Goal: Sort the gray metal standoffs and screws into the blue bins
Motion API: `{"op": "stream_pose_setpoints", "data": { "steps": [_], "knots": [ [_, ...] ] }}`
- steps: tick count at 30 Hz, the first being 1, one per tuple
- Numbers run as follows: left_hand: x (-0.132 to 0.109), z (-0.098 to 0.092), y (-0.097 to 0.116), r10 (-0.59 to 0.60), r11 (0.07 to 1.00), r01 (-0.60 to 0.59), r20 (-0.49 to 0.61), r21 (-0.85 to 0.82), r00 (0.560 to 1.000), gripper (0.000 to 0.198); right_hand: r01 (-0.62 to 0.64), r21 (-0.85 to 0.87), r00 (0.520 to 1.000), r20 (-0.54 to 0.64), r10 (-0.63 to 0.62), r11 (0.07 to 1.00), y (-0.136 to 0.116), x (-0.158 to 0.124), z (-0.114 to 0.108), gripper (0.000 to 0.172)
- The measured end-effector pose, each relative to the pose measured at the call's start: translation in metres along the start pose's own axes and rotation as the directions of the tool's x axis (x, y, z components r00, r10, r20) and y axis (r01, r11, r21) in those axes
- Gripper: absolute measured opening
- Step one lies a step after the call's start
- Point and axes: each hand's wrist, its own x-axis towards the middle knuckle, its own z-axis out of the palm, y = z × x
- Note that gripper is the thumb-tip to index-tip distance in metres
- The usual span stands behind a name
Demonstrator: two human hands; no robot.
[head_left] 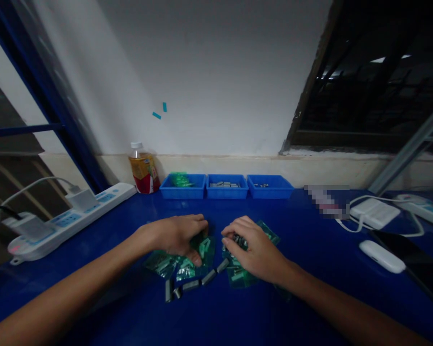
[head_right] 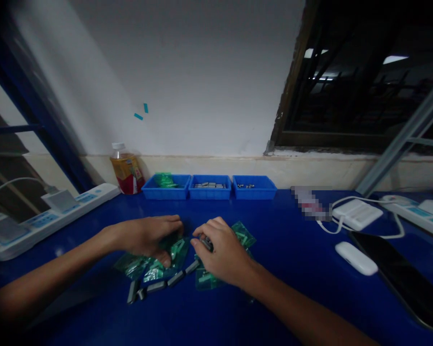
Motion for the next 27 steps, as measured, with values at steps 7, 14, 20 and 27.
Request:
{"op": "stream_pose_setpoints", "data": {
  "steps": [7, 14, 20, 27],
  "knots": [
    [0.025, -0.027, -0.006, 0.034, 0.998, -0.002, -0.483, 0.066, 0.875, 0.029, -0.355, 0.272, 0.933, 0.035, 0.359, 0.894, 0.007, 0.042, -0.010, 0.026],
    [0.051, -0.065, 0.007, 0.206, 0.978, -0.118, -0.871, 0.171, 0.447, 0.021, -0.331, 0.796, 0.895, 0.096, 0.435, 0.506, 0.003, 0.098, -0.057, 0.025],
    [0.064, -0.062, 0.005, 0.319, 0.937, -0.264, -0.864, 0.227, 0.390, 0.039, -0.111, 0.857, 0.850, -0.181, 0.495, 0.504, 0.013, 0.098, -0.046, 0.036],
    [0.065, -0.059, -0.006, -0.050, 0.921, -0.293, -0.824, -0.256, 0.564, 0.035, -0.047, 0.757, 0.716, -0.429, 0.551, 0.651, 0.045, 0.102, -0.027, 0.027]
  ]
}}
